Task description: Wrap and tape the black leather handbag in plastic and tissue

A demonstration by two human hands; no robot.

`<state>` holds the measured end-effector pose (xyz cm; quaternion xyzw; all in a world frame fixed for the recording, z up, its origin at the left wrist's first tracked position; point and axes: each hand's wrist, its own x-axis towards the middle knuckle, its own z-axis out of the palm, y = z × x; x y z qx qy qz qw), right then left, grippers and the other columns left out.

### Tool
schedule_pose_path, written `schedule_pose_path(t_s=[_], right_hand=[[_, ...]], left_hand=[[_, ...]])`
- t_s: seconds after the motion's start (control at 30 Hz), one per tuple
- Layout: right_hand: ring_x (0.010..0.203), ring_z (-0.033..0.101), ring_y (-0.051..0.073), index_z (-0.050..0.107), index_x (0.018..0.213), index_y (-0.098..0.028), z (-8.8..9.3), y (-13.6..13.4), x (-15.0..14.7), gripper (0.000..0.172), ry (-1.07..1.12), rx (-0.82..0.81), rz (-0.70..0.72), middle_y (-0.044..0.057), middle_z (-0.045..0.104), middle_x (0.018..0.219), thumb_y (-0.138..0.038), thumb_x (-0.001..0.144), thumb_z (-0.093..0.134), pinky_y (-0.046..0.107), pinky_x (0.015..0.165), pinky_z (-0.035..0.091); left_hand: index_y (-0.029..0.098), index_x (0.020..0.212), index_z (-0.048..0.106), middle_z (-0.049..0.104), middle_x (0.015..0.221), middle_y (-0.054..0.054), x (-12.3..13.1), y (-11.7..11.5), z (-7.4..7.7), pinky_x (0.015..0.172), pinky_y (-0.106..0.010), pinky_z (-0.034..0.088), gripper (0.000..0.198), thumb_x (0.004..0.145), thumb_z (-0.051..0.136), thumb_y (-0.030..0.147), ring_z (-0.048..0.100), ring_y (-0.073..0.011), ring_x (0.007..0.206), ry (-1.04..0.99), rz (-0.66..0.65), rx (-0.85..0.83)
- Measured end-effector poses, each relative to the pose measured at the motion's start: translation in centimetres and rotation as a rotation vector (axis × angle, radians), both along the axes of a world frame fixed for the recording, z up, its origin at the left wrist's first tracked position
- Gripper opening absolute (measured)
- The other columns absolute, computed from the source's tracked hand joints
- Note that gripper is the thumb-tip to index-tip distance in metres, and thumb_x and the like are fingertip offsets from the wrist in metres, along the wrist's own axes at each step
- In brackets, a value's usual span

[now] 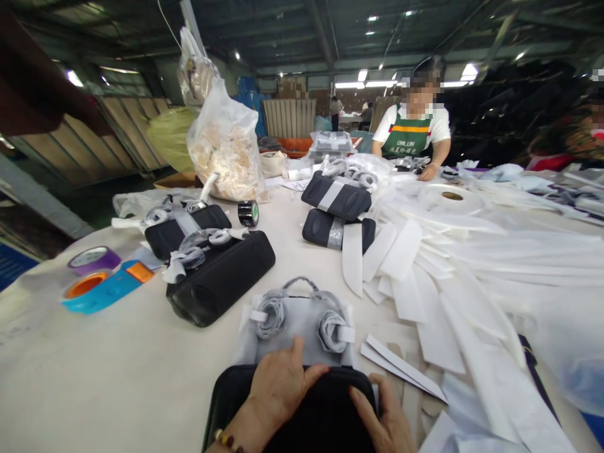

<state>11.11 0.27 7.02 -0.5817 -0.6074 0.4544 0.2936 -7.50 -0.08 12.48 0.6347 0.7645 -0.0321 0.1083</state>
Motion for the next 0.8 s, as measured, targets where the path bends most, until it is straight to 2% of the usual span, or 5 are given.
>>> schedule_pose_path(t_s=[0.23,0.4,0.53,0.67,0.8], right_hand=[[0.078,0.060,0.020,0.047,0.105,-0.021,0.5,-0.5,-0.1,0.047,0.082,0.007,-0.063,0.000,0.061,0.084,-0.056,0.074,0.056,0.029,0.070,0.049],[0.106,0.058,0.026,0.045,0.120,-0.017,1.5,0.7,-0.3,0.058,0.034,-0.066,0.056,0.010,0.062,0.113,-0.054,0.077,0.054,0.036,0.090,0.045],[0.102,0.060,0.029,0.053,0.113,-0.016,1.8,1.6,-0.2,0.053,0.028,-0.097,0.084,0.010,0.066,0.107,-0.052,0.074,0.057,0.040,0.088,0.046],[0.090,0.064,0.027,0.057,0.107,-0.017,1.3,1.7,-0.3,0.049,0.074,-0.076,0.078,0.006,0.070,0.093,-0.051,0.072,0.060,0.039,0.081,0.048],[0.092,0.063,0.027,0.057,0.106,-0.018,1.0,1.2,-0.7,0.052,0.076,-0.057,-0.005,0.006,0.068,0.095,-0.056,0.071,0.057,0.038,0.083,0.046]], left_hand=[[0.011,0.104,0.053,0.068,0.072,-0.012,-0.2,0.1,0.2,0.062,-0.040,0.051,0.048,0.089,0.036,0.054,0.067,-0.0328,0.074,-0.045,0.000,0.011],[0.013,0.098,0.053,0.066,0.068,-0.010,-0.2,-0.1,-0.1,0.058,-0.038,0.050,0.043,0.090,0.035,0.051,0.066,-0.0316,0.069,-0.055,-0.013,0.062],[0.015,0.092,0.054,0.064,0.080,-0.008,0.1,-0.1,0.9,0.068,-0.036,0.050,0.024,0.093,0.037,0.032,0.063,-0.0260,0.078,-0.072,-0.057,0.145],[0.015,0.099,0.052,0.057,0.103,-0.007,0.5,2.3,2.6,0.090,-0.030,0.043,0.026,0.087,0.033,0.004,0.053,-0.0190,0.099,-0.086,-0.080,0.272],[0.009,0.107,0.050,0.054,0.111,-0.011,0.7,6.6,2.5,0.095,-0.029,0.040,0.029,0.083,0.038,-0.001,0.049,-0.0182,0.106,-0.065,0.023,0.326]])
